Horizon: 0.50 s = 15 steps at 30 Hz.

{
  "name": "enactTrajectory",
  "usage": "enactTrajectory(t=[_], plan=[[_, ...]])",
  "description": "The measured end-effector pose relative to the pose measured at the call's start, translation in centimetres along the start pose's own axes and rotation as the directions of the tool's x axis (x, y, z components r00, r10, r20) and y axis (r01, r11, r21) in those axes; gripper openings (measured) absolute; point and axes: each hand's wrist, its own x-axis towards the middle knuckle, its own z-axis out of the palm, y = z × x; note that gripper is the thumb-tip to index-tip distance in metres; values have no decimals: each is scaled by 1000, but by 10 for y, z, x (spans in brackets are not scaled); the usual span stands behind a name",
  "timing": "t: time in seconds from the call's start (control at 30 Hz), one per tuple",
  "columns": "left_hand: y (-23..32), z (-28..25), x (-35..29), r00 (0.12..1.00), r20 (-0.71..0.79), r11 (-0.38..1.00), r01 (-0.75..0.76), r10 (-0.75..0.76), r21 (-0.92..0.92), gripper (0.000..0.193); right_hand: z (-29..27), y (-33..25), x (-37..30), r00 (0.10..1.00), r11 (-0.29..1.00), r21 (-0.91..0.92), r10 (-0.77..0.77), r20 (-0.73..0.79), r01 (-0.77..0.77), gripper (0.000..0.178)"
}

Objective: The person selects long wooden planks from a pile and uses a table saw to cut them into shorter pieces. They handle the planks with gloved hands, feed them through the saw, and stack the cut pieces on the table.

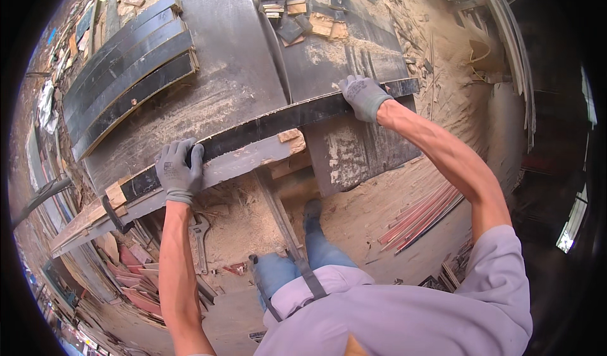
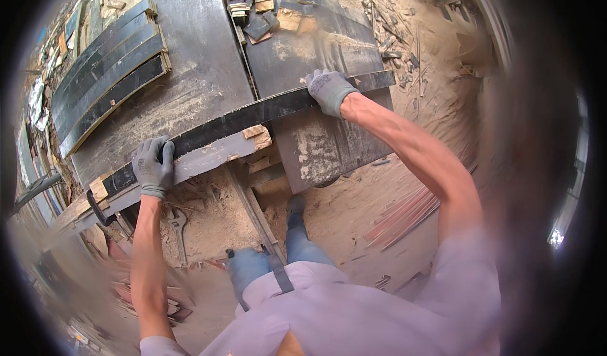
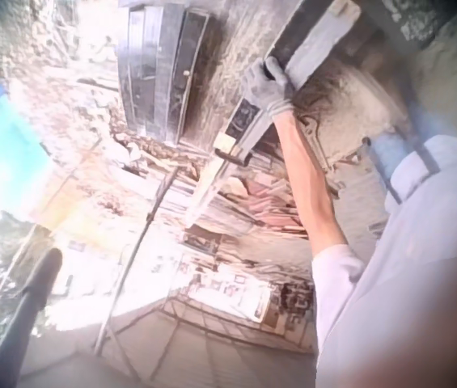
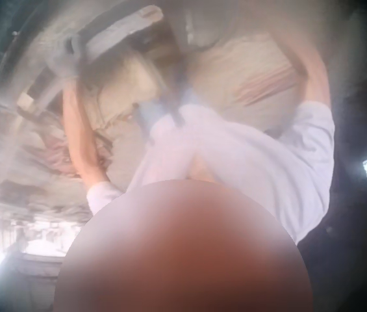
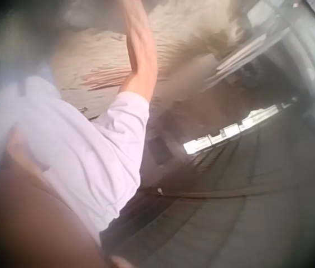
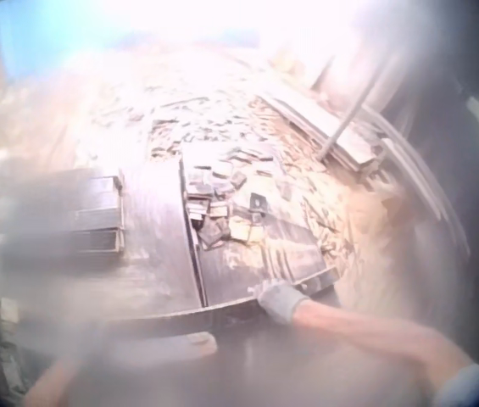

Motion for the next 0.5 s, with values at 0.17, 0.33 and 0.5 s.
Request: enactTrajectory(t=[0.17, 0.33, 0.5], plan=[[1, 0, 0, 1000, -22, 1000, 1, -1, -11, 18, -7, -3, -5, 999, 997, 67, 36, 5, -37, 43], [1, 5, 2, 998, -60, 999, -17, 15, -34, 18, -2, 2, -2, 998, 998, 60, 10, -55, -7, 45], [-4, 8, -1, 998, -58, 1000, -15, 15, 9, 19, -9, -3, 0, 999, 998, 39, 49, -14, -48, 46]])
